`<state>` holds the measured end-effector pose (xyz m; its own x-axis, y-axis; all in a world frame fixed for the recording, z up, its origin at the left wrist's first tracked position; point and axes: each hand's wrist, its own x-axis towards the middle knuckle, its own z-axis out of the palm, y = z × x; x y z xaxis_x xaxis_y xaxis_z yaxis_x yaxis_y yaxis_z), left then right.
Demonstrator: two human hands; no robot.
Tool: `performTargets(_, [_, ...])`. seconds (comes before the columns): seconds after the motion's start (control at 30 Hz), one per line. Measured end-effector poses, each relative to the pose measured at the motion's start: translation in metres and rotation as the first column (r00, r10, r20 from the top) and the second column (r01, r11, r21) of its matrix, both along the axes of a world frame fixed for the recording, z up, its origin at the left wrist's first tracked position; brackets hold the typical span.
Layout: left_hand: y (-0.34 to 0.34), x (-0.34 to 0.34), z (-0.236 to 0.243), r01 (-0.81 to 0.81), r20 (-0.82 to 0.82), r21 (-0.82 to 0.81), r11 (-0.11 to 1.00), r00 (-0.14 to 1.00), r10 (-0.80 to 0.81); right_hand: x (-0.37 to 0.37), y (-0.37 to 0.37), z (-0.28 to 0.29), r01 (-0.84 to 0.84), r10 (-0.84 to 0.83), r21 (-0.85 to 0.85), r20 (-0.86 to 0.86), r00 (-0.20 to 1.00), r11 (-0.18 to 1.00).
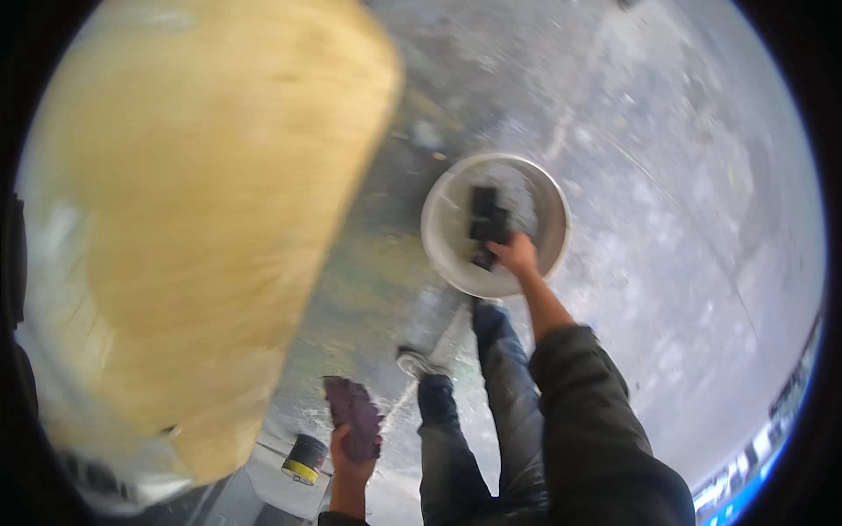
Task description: The person sands the rear hatch of a car with a sanding block, focusing on the area around the fuel door and the upper edge near the rear window. They wipe the surface with a cloth and continue sanding different sections of the hatch.
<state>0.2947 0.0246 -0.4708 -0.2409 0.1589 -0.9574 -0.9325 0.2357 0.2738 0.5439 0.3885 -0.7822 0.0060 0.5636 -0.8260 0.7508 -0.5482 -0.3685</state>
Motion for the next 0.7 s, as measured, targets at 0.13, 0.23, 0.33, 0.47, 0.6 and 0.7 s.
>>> performTargets(0.13, [-0.045, -0.012, -0.005, 0.005, 0.117, 0.145, 0.989, 0.993, -0.022, 0.043, -0.042, 0.051, 0.380, -0.401, -0.194, -0.688, 0.605, 0.905])
performTargets(0.23, [-0.066, -0.027, 0.040, 0.011, 0.063, 0.232, 0.973, 0.998, -0.026, 0.056, -0.083, 0.104, 0.343, -0.484, -0.372, -0.806, 0.342, 0.862])
performTargets(0.33, [-0.099, -0.040, 0.076, -0.068, 0.070, 0.319, 0.945, 0.996, 0.048, 0.037, -0.100, 0.206, 0.435, -0.506, -0.354, -0.806, 0.307, 0.828])
performTargets(0.47, [-0.182, -0.055, 0.105, -0.109, 0.016, 0.432, 0.895, 0.993, 0.113, -0.057, -0.122, 0.393, 0.501, -0.406, -0.241, -0.879, 0.251, 0.831])
performTargets(0.6, [-0.239, -0.090, 0.141, -0.188, -0.065, 0.469, 0.863, 0.967, 0.246, -0.183, -0.148, 0.551, 0.370, -0.217, -0.165, -0.971, 0.102, 0.914])
performTargets(0.7, [-0.297, -0.103, 0.162, -0.168, -0.209, 0.509, 0.844, 0.927, 0.310, -0.291, -0.194, 0.652, 0.152, -0.047, -0.031, -0.993, 0.104, 0.988])
